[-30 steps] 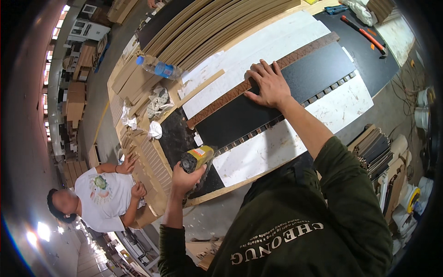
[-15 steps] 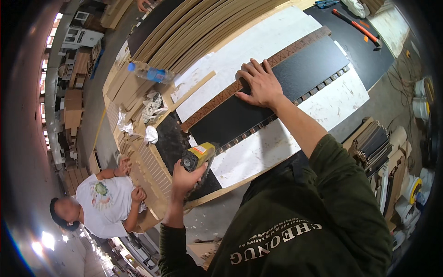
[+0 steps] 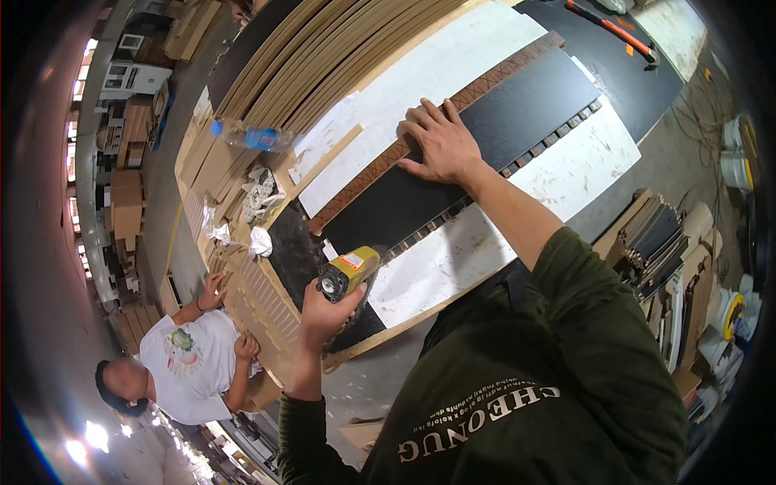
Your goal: Assembling wooden furniture components by nailing slats into a frame using a pneumatic nail gun.
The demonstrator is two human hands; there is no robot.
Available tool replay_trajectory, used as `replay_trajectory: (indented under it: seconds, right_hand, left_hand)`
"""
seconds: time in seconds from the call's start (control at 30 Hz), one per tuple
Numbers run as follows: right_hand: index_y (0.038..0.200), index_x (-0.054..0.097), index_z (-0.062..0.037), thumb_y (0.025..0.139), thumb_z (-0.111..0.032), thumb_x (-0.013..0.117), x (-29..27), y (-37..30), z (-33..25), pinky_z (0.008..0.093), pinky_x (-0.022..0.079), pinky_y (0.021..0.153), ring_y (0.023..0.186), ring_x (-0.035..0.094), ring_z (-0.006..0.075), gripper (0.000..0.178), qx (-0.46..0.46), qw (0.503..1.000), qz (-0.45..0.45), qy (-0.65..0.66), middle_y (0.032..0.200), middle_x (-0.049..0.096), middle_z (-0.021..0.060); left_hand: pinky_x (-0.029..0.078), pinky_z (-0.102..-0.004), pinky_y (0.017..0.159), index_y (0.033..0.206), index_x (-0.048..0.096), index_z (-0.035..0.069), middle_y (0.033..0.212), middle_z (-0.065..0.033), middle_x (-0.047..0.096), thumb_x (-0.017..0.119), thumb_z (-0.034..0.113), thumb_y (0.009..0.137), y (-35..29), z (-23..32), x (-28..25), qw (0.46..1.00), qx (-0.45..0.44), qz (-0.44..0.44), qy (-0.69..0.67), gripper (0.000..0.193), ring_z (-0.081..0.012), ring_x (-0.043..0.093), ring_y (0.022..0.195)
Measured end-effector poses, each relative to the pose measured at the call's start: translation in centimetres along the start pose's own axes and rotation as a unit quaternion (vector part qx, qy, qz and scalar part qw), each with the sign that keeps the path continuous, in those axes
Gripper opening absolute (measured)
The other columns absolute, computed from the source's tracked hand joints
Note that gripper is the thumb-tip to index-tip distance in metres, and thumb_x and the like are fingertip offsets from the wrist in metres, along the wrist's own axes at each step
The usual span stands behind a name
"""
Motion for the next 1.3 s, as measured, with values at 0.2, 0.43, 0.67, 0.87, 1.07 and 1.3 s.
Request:
replay_trajectory:
  seconds: [0.2, 0.43, 0.67, 0.87, 1.07, 1.3]
  right_hand:
    - [0.129, 0.046, -0.0140, 0.082, -0.056, 0.054, 0.0, 0.2, -0.1, 0.0507, 0.015, 0.115, 0.138, 0.025, 0.0310, 0.064, -0.003, 1.000, -0.002, -0.002, 0.137, 0.043, 0.0113]
    - [0.135, 0.042, -0.0129, 0.080, -0.034, 0.058, -0.7, -0.3, 0.3, 0.0516, 0.018, 0.113, 0.136, 0.030, 0.0308, 0.061, -0.042, 0.993, 0.037, 0.107, 0.142, 0.039, 0.0121]
    - [0.135, 0.043, -0.0137, 0.078, -0.030, 0.063, -6.7, -2.7, 13.0, 0.0502, 0.020, 0.112, 0.135, 0.032, 0.0290, 0.062, 0.049, 0.994, 0.096, 0.013, 0.143, 0.037, 0.0108]
    - [0.141, 0.034, -0.0194, 0.079, -0.054, 0.063, -10.7, -6.4, 24.5, 0.0573, 0.019, 0.111, 0.136, 0.032, 0.0274, 0.076, 0.176, 0.976, 0.110, -0.063, 0.147, 0.033, 0.0082]
    - [0.126, 0.054, -0.0069, 0.081, -0.034, 0.071, -10.4, -9.1, 29.9, 0.0332, 0.042, 0.098, 0.119, 0.052, 0.0248, 0.056, 0.202, 0.935, 0.183, 0.225, 0.130, 0.054, 0.0114]
    - [0.116, 0.063, -0.0080, 0.083, -0.033, 0.068, -8.9, -10.3, 31.3, 0.0323, 0.041, 0.097, 0.117, 0.054, 0.0210, 0.042, 0.241, 0.904, 0.224, 0.273, 0.128, 0.057, 0.0080]
  left_hand:
    - [0.045, -0.0234, 0.048, 0.086, 0.066, -0.004, 0.063, -0.0032, 0.063, 0.071, 0.017, 0.078, 0.4, 0.8, -0.2, 0.999, 0.006, 0.045, 0.023, 0.024, -0.0078, 0.057, 0.050]
    - [0.046, -0.0243, 0.050, 0.086, 0.066, -0.004, 0.061, -0.0023, 0.061, 0.071, 0.019, 0.078, -0.3, 1.4, 0.2, 0.999, -0.006, 0.040, 0.022, 0.024, -0.0077, 0.057, 0.051]
    - [0.046, -0.0254, 0.050, 0.088, 0.065, -0.004, 0.062, -0.0033, 0.062, 0.070, 0.019, 0.078, 0.5, 2.6, 1.4, 0.999, -0.008, 0.044, 0.019, 0.026, -0.0084, 0.057, 0.051]
    - [0.045, -0.0262, 0.049, 0.089, 0.066, -0.004, 0.062, -0.0030, 0.062, 0.070, 0.018, 0.077, 1.3, 2.8, 1.8, 0.999, -0.032, 0.037, 0.018, 0.026, -0.0084, 0.056, 0.051]
    - [0.045, -0.0260, 0.048, 0.091, 0.067, -0.002, 0.063, -0.0032, 0.062, 0.071, 0.020, 0.076, 1.4, 2.6, 1.7, 0.998, -0.040, 0.044, 0.032, 0.027, -0.0089, 0.056, 0.049]
    - [0.047, -0.0266, 0.051, 0.093, 0.066, -0.003, 0.064, -0.0045, 0.064, 0.072, 0.020, 0.075, 0.4, 3.8, 2.0, 0.997, -0.022, 0.063, 0.047, 0.030, -0.0096, 0.057, 0.051]
Point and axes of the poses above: each hand's wrist, its own y-axis towards the middle knuckle, its own x-axis out of the palm, z = x × y, the point moved 8 cm from there along y, towards the middle knuckle
